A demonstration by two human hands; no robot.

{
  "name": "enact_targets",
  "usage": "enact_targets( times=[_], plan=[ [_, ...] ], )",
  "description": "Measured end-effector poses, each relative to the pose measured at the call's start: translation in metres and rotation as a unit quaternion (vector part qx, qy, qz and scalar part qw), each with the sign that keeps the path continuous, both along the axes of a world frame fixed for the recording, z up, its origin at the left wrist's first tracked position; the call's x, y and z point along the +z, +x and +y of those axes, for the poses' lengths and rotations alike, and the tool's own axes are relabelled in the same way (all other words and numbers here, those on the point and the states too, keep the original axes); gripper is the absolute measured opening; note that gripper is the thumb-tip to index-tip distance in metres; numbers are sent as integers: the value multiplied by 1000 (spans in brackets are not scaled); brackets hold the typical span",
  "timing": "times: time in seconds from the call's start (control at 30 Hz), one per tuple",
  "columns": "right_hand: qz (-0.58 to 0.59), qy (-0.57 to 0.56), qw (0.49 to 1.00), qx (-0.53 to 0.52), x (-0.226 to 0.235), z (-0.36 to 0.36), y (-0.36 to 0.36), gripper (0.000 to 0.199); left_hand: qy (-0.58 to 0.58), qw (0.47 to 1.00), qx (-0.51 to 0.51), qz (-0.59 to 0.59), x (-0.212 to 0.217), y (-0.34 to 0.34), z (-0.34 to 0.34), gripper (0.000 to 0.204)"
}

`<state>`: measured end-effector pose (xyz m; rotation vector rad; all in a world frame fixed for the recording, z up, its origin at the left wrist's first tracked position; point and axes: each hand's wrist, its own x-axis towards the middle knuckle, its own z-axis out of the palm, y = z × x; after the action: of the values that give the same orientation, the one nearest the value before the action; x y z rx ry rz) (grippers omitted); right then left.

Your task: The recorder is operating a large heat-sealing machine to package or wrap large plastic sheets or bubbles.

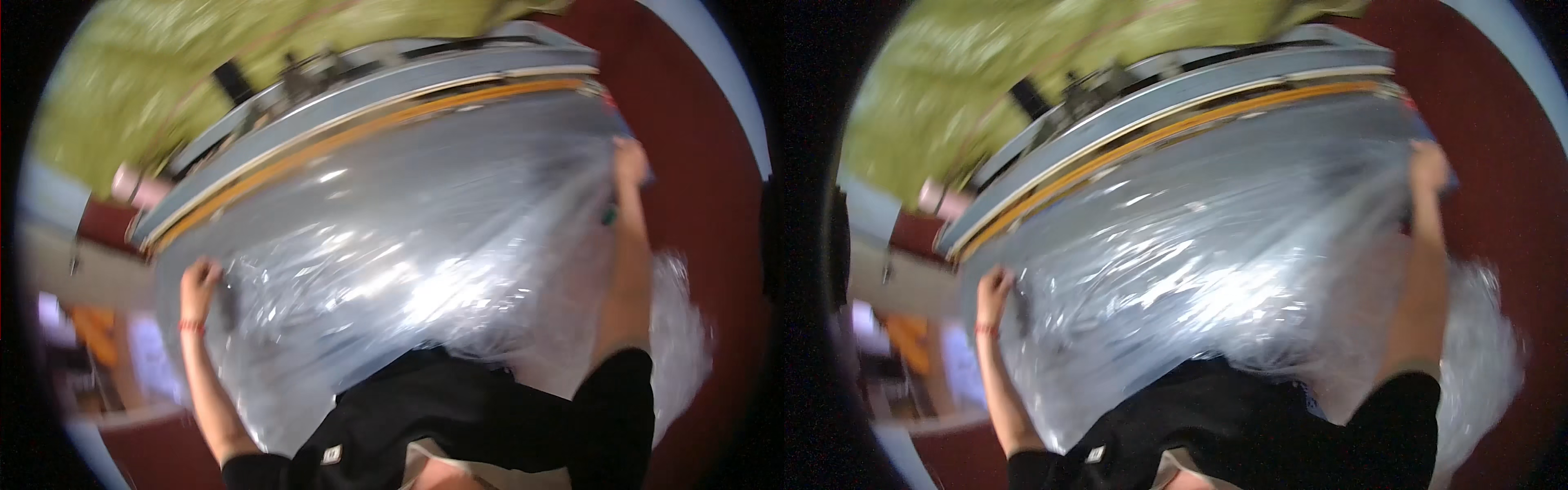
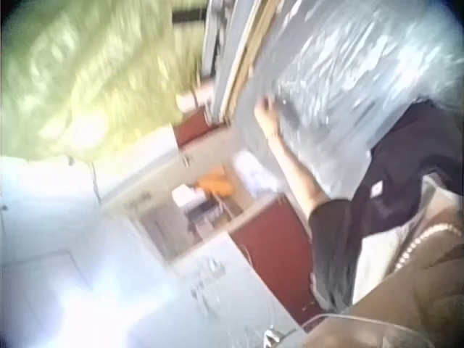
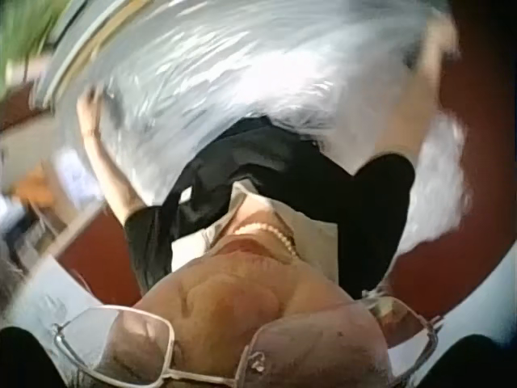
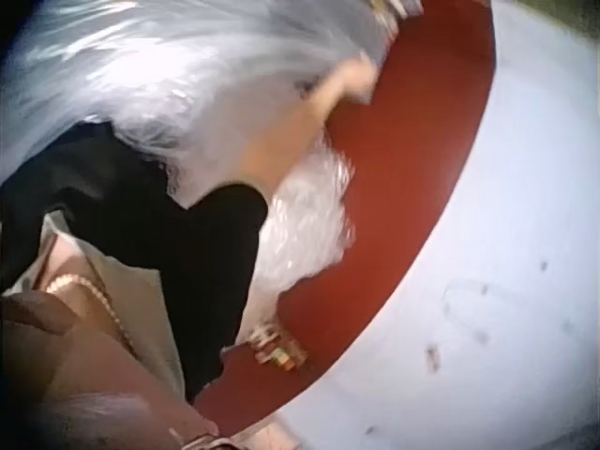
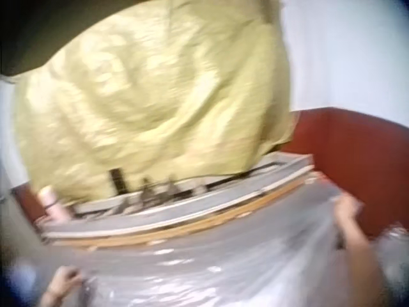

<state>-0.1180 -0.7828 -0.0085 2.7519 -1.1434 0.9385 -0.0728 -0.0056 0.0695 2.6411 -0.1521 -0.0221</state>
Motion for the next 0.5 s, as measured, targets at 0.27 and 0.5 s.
enact_targets(
  times=[0.27, 0.5],
  plan=[
    [-145, 181, 964, 132, -51, -134, 1, 33, -20, 981, 71, -181, -64, 50, 15, 14],
    [-289, 327, 873, 218, 0, -107, -43, 35, 73, 950, 117, -279, -79, 66, -2, 19]
  ],
)
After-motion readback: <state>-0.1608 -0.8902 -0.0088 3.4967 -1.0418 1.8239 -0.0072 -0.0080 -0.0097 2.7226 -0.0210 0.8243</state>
